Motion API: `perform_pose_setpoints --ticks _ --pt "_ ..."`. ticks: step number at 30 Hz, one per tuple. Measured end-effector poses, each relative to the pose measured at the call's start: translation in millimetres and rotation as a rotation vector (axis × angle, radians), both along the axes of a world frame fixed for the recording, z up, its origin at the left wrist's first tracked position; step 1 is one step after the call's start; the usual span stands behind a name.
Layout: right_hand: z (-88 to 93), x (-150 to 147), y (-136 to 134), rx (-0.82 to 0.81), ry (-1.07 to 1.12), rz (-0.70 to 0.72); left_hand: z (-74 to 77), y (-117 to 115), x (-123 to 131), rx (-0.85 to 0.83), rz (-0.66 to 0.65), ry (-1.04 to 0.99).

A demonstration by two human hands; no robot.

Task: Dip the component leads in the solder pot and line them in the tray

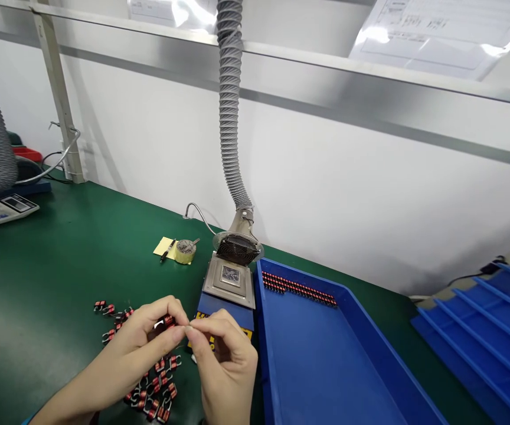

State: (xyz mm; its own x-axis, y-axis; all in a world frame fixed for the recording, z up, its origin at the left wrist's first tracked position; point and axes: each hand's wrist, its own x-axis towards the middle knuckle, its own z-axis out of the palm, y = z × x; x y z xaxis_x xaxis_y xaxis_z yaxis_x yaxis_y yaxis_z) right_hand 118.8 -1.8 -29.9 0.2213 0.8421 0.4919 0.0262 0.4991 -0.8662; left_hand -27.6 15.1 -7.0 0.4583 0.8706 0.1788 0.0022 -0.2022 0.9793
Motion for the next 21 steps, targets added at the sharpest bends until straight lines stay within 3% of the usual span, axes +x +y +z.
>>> perform_pose_setpoints --ticks 11,15,18,21 --pt "-0.9 -0.8 1.6 -0.012 0.061 0.045 0.1 1.1 2.1 -0.030 -0.018 -0.119" --pt "3.9 4.9 -2.2 -0.019 -0.107 0.143 1.7 1.0 1.4 -0.014 0.017 -0.134" --pt "9.2 8.9 -6.1 0.103 -0.235 0.157 2.4 0.1 -0.4 0.063 0.045 -0.068" --pt "11.6 10.6 -6.8 0.311 -0.351 -0.028 0.8 -1.0 -1.6 0.179 0.053 0.029"
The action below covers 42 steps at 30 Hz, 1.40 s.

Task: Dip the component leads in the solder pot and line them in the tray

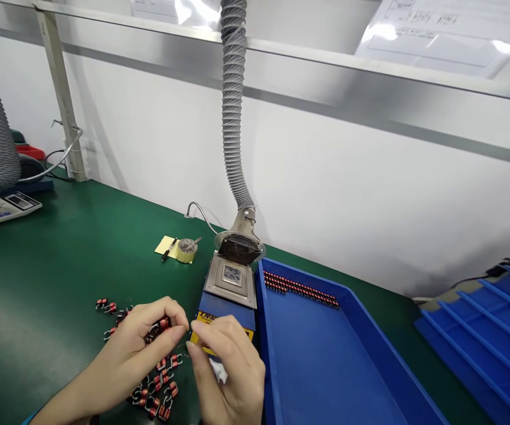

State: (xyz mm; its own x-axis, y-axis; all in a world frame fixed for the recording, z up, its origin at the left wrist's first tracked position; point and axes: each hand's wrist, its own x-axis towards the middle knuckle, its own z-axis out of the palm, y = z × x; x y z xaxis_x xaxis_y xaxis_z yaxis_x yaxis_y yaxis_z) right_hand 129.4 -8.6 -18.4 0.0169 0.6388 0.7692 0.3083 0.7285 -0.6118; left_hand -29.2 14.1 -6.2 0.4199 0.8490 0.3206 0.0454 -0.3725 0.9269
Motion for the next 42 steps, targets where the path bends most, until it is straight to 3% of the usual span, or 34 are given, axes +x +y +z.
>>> perform_pose_setpoints --ticks 2,4,6,9,11,16,18,20,22,24,26,30,32,33,35,38,40,42 --pt "0.0 0.4 0.3 0.138 -0.156 -0.092 -2.2 -0.1 0.5 0.107 0.003 0.059" --pt "-0.8 0.5 0.0 0.149 -0.251 -0.120 -4.3 0.6 1.9 0.283 0.008 0.105" --pt "-2.3 0.0 -0.6 -0.029 -0.193 -0.066 -5.6 1.7 3.5 0.496 0.029 0.141" --pt "-4.6 -0.6 -0.3 -0.259 0.133 0.139 -6.1 2.8 4.0 0.687 0.078 0.151" --pt "-4.9 0.1 0.5 -0.200 0.240 0.182 -5.8 2.6 2.8 0.679 0.088 0.135" --pt "-2.3 1.2 -0.4 0.089 -0.159 0.016 -6.0 1.7 1.3 0.632 0.101 0.108" --pt "-3.3 -1.2 -1.8 0.103 -0.191 -0.043 -6.9 2.3 3.0 0.704 0.124 0.126" --pt "-5.7 -4.5 -2.5 -0.058 -0.083 -0.035 -8.3 3.5 5.2 0.808 0.151 0.180" --pt "-8.1 -6.6 -1.2 -0.311 0.102 0.118 -9.3 4.6 6.7 0.884 0.170 0.226" --pt "-9.2 -6.4 1.9 -0.420 0.276 0.315 -9.0 4.6 6.6 0.873 0.176 0.215" --pt "-8.8 -4.1 5.7 -0.312 0.325 0.364 -6.7 3.5 4.8 0.787 0.166 0.155" --pt "-6.6 -0.6 8.2 0.065 0.037 0.087 -0.6 0.9 0.6 0.584 0.110 0.098" --pt "-6.4 -1.5 5.8 0.161 -0.095 -0.010 -0.3 1.4 0.3 0.567 0.097 0.111" --pt "-6.6 -2.5 4.3 0.145 -0.126 -0.038 -1.1 2.1 0.7 0.601 0.104 0.127" --pt "-7.7 -4.8 1.8 -0.040 -0.083 -0.033 -3.9 3.9 2.2 0.723 0.130 0.176" --pt "-9.3 -6.6 2.3 -0.388 0.204 0.241 -6.8 5.4 3.7 0.851 0.159 0.217" --pt "-9.1 -6.0 4.5 -0.384 0.347 0.355 -5.7 4.8 3.1 0.801 0.168 0.189" --pt "-7.8 -4.4 6.6 -0.240 0.288 0.265 -2.6 3.2 1.4 0.684 0.152 0.147"
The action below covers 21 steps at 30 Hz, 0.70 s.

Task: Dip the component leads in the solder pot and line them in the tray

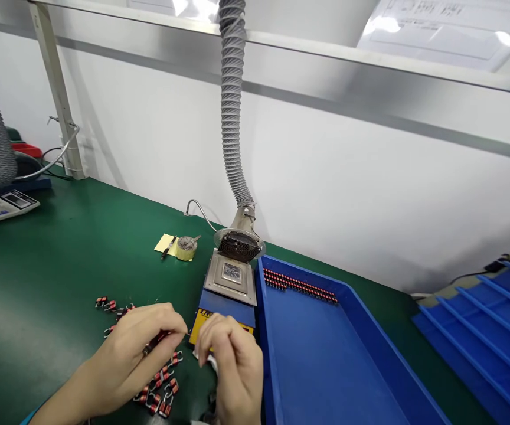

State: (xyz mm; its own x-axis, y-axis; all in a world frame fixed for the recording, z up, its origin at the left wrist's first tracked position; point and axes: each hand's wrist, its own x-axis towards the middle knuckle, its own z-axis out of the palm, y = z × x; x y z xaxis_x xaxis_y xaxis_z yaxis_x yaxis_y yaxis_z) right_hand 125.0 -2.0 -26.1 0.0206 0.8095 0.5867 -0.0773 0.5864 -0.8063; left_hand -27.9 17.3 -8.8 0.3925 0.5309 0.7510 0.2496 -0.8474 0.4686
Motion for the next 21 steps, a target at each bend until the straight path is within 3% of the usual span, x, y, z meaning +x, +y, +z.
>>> perform_pose_setpoints --ticks 4,6,8,11,15,17,21 --pt "2.3 3.0 1.9 0.347 -0.294 -0.232 4.7 -2.2 -2.8 -0.215 -0.081 -0.019" --pt "2.4 3.4 1.0 0.503 -0.388 -0.334 3.9 -1.4 -2.3 -0.214 -0.086 -0.011" --pt "2.3 2.7 -1.6 0.555 -0.505 -0.425 1.4 0.3 -0.6 -0.114 -0.060 0.004" --pt "2.3 -0.9 -6.5 0.328 -0.529 -0.429 -2.6 2.7 2.5 0.140 0.018 0.081" --pt "2.1 -4.5 -8.5 -0.142 -0.174 -0.086 -3.8 4.1 3.8 0.373 0.152 0.160" --pt "2.5 -2.9 -7.9 -0.129 -0.037 -0.015 -2.1 4.0 2.7 0.345 0.171 0.132" --pt "4.3 2.0 -7.2 0.158 -0.173 -0.256 1.5 1.5 0.4 0.106 0.077 -0.004"
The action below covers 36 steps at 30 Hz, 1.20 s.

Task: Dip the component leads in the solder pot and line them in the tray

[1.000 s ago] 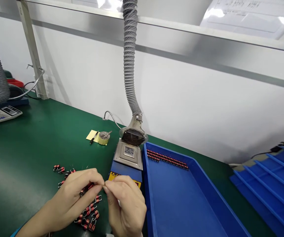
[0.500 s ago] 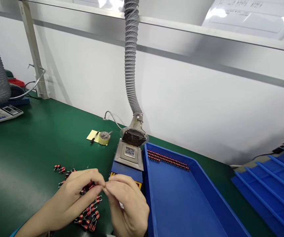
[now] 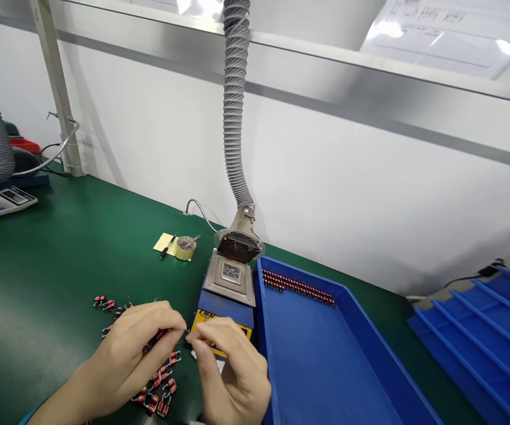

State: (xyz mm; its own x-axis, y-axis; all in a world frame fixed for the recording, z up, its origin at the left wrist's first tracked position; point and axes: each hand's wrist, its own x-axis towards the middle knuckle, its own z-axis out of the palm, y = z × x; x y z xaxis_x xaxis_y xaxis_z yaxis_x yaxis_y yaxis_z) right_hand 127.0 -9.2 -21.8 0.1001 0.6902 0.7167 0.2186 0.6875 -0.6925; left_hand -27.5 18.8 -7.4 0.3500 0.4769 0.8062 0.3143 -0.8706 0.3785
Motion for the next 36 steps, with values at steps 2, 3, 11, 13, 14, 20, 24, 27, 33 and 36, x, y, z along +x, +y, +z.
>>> perform_pose_setpoints --ticks 2,3,11,13,14,20,24,27,33,36 --pt "-0.3 -0.3 0.7 0.111 -0.112 -0.046 0.0 -1.2 -0.4 -0.081 -0.060 -0.052" --pt "-0.9 -1.5 1.3 0.155 -0.149 -0.058 -0.4 -1.5 -0.4 -0.110 -0.085 -0.063" --pt "-5.5 -12.2 3.0 0.320 -0.164 -0.292 -3.8 -2.9 0.1 -0.201 -0.152 -0.085" --pt "-4.6 -11.2 2.3 0.329 -0.194 -0.275 -3.4 -3.7 0.1 -0.218 -0.165 -0.090" --pt "-4.1 -10.3 2.2 0.327 -0.192 -0.262 -3.1 -4.1 0.1 -0.228 -0.172 -0.092" --pt "-3.5 -4.7 3.8 0.294 -0.214 -0.152 -1.8 -6.4 0.0 -0.274 -0.197 -0.084" --pt "-3.3 -4.8 1.3 0.312 -0.249 -0.181 -2.9 -6.1 2.2 -0.093 -0.094 -0.033" --pt "-1.4 -6.2 -1.3 -0.032 -0.076 0.051 -4.1 -4.5 4.6 0.042 -0.028 0.017" --pt "0.6 -1.3 0.7 -0.156 0.214 0.349 -2.7 -6.2 1.5 -0.167 -0.120 -0.057" --pt "0.0 1.7 2.2 0.047 -0.024 0.102 -1.8 -6.9 0.2 -0.253 -0.170 -0.066"
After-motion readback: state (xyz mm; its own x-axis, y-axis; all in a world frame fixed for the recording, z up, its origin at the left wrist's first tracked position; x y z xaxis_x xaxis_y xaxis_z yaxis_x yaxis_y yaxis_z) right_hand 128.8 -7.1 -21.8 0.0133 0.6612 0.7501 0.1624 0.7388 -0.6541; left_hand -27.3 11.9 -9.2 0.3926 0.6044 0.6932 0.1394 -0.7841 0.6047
